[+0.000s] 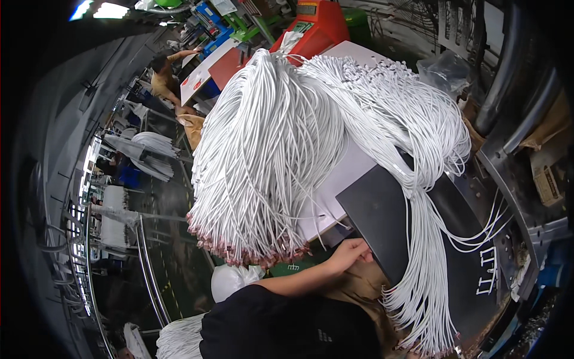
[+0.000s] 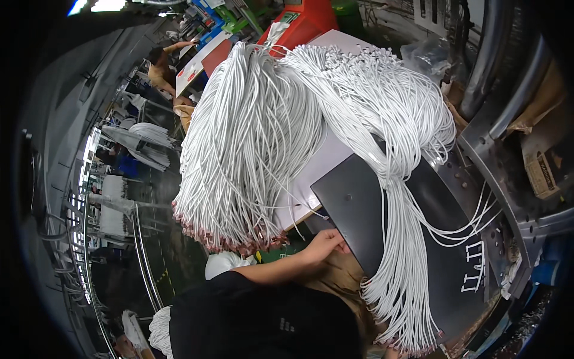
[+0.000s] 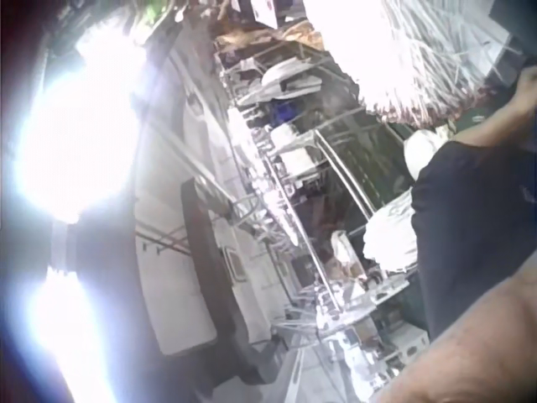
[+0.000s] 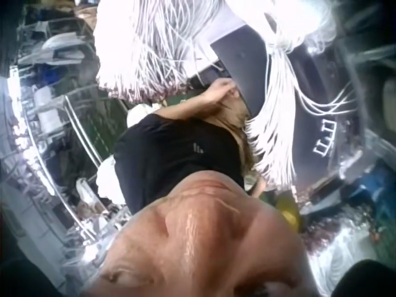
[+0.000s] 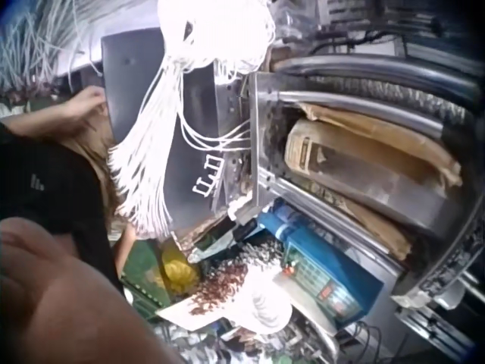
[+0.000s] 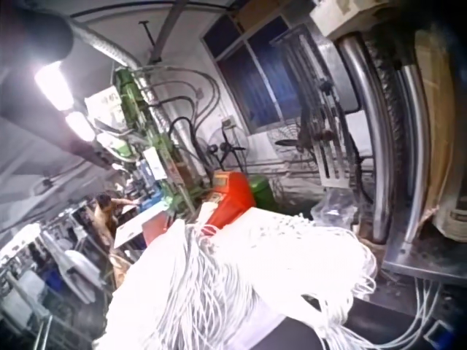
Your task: Arranging and inserting bundles of white cables into an assembly fixture for processing.
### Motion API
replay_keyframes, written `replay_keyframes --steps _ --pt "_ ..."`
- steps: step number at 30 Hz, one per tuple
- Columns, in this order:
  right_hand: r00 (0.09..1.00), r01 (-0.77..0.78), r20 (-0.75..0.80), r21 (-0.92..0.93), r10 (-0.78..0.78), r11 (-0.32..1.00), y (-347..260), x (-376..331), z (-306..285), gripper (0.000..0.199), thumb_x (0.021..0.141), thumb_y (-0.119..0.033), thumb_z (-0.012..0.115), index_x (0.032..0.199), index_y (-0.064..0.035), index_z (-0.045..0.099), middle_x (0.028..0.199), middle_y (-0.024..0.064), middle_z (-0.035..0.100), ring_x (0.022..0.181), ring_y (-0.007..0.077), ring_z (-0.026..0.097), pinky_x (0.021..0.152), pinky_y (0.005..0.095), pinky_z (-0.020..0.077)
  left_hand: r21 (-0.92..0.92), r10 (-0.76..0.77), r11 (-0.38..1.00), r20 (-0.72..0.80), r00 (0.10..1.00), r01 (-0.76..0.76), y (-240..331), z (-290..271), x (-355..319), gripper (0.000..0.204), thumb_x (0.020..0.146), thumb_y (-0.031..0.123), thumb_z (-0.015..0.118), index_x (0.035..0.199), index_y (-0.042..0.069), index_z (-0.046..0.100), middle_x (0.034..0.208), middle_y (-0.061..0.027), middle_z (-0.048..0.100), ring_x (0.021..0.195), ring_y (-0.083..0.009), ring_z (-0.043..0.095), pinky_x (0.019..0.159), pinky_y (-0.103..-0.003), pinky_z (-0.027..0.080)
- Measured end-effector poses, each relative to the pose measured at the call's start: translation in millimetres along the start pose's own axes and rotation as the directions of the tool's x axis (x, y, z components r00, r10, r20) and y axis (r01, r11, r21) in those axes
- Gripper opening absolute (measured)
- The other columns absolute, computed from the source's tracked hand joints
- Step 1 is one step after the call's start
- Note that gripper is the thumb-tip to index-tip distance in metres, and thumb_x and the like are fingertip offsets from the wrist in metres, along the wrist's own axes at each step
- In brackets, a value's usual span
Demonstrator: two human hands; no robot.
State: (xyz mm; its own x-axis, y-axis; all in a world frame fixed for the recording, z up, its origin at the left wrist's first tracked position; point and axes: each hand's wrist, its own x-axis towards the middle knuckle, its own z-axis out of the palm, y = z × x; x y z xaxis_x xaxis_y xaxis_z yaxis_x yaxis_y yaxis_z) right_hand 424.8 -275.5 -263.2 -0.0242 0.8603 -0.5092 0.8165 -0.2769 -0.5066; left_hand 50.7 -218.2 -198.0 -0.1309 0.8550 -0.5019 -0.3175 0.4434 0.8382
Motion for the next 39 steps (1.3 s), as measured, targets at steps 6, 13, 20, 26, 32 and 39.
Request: replay_keyframes --steps 6,13,20,26,32,39 --pt "0.993 -0.071 0.078 -0.176 0.086 0.982 20 -28 -27 0.049 0.099 -0.023 0.05 0.137 0.0068 0.045 0.135 0.0284 0.052 0.128 0.0361 0.048 0.11 0.0432 0.038 -0.044 -0.003 0.999 0.023 1.0 0.004 -3 -2 3 0.038 0.105 0.035 0.052 0.095 0.002 0.068 0.082 -0.0043 0.069 0.075 -0.0107 0.064 0.075 -0.025 0.052" --pt "0.991 -0.131 0.026 -0.087 0.133 0.988 99 -71 -15 0.048 0.098 -0.022 0.052 0.136 0.0061 0.047 0.134 0.0271 0.054 0.122 0.0329 0.052 0.102 0.0419 0.0431 -0.043 0.106 0.993 -0.059 0.993 -0.109 -11 12 -14 0.047 0.106 0.042 0.049 0.088 0.002 0.068 0.079 -0.0014 0.068 0.071 -0.0077 0.062 0.065 -0.024 0.049" --pt "1.0 -0.014 -0.015 0.553 0.027 0.833 54 -104 -149 0.04 0.096 -0.028 0.057 0.074 0.0029 0.07 0.067 0.0111 0.07 0.052 0.0169 0.06 0.055 0.0298 0.0488 0.516 0.788 0.375 0.26 0.558 -0.77 36 40 -33 0.021 0.095 0.016 0.057 0.082 0.004 0.069 0.073 -0.0093 0.065 0.06 -0.0255 0.057 0.056 -0.035 0.044" --pt "0.92 0.328 -0.387 0.685 -0.056 0.651 -66 -63 -223 0.029 0.1 -0.021 0.057 0.104 0.0022 0.073 0.11 0.0099 0.071 0.094 0.0169 0.066 0.081 0.0266 0.0502 0.409 0.498 -0.271 0.834 0.236 -0.872 113 156 -26 0.034 0.09 0.028 0.069 0.118 0.009 0.066 0.127 -0.0135 0.062 0.119 -0.0322 0.057 0.1 -0.044 0.045" --pt "0.497 0.454 -0.526 -0.52 -0.69 0.724 -133 28 -212 0.019 0.091 -0.013 0.064 0.104 -0.0064 0.076 0.128 0.0128 0.064 0.117 0.0311 0.059 0.094 0.0389 0.0461 0.322 0.312 -0.198 0.916 0.251 -0.926 113 188 12 0.043 0.088 0.032 0.072 0.122 0.008 0.063 0.135 -0.0131 0.057 0.128 -0.0329 0.052 0.106 -0.045 0.041" --pt "0.109 0.722 -0.919 0.335 0.379 0.605 -3 -75 -181 0.033 0.1 -0.017 0.051 0.073 0.0001 0.058 0.072 0.0024 0.06 0.068 0.0113 0.054 0.065 0.0272 0.044 0.623 0.037 -0.132 0.78 0.624 -0.771 217 117 68 0.033 0.087 0.026 0.073 0.109 0.002 0.064 0.105 -0.0158 0.064 0.104 -0.034 0.06 0.09 -0.042 0.047"
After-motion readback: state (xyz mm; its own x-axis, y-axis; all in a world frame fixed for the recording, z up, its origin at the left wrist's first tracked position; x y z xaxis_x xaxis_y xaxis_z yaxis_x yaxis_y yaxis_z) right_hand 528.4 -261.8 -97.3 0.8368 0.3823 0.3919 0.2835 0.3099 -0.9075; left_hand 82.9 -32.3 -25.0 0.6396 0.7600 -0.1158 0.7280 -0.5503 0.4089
